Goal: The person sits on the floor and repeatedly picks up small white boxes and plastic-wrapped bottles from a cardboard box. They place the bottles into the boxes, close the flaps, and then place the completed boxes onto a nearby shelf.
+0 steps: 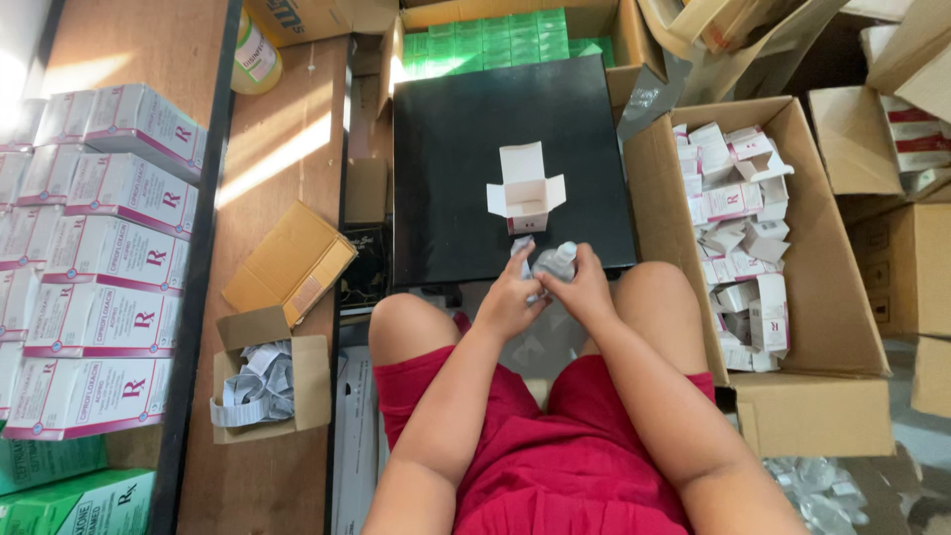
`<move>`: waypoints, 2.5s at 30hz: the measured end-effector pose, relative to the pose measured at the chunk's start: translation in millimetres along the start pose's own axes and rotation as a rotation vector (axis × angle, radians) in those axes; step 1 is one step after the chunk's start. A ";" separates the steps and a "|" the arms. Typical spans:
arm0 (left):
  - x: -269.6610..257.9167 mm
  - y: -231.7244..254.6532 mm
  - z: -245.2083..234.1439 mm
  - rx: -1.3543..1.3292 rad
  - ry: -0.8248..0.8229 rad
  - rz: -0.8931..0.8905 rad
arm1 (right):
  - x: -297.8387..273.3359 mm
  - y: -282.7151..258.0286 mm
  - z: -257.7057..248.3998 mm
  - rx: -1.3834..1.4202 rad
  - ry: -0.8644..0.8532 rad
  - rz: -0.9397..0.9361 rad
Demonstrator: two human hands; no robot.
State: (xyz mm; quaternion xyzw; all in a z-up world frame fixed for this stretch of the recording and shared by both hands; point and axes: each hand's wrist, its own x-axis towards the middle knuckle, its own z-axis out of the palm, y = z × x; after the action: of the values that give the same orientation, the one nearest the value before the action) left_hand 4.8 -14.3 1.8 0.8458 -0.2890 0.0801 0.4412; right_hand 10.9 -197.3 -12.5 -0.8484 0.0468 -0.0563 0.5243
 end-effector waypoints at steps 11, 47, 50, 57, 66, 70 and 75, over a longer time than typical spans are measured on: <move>-15.1 5.9 -0.3 -0.111 0.145 0.017 | -14.8 -30.4 5.0 0.350 -0.026 -0.124; -13.1 -35.0 -2.7 -1.491 0.221 -0.588 | -2.2 6.9 12.9 0.683 -0.435 -0.042; -9.9 -39.9 -5.8 -1.469 0.226 -0.557 | -8.9 -8.0 9.9 0.616 -0.495 -0.013; -9.1 -32.5 -6.4 -1.204 0.276 -0.591 | -6.9 0.4 26.1 0.744 -0.435 0.038; -9.0 -42.7 -3.0 -1.516 0.282 -0.696 | -3.7 4.3 33.2 0.568 -0.343 0.048; -11.3 -40.7 6.3 -1.342 0.233 -0.729 | -7.2 -3.8 29.4 0.440 -0.369 0.022; -8.2 -31.7 1.7 -1.256 0.251 -0.726 | -7.9 -10.2 25.5 0.455 -0.367 0.041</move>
State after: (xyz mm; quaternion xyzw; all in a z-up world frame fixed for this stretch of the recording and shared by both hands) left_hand 15.6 1.8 -24.6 0.4605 0.0707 -0.1556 0.8710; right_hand 6.9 -169.2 -15.0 -0.7039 -0.0456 0.0996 0.7018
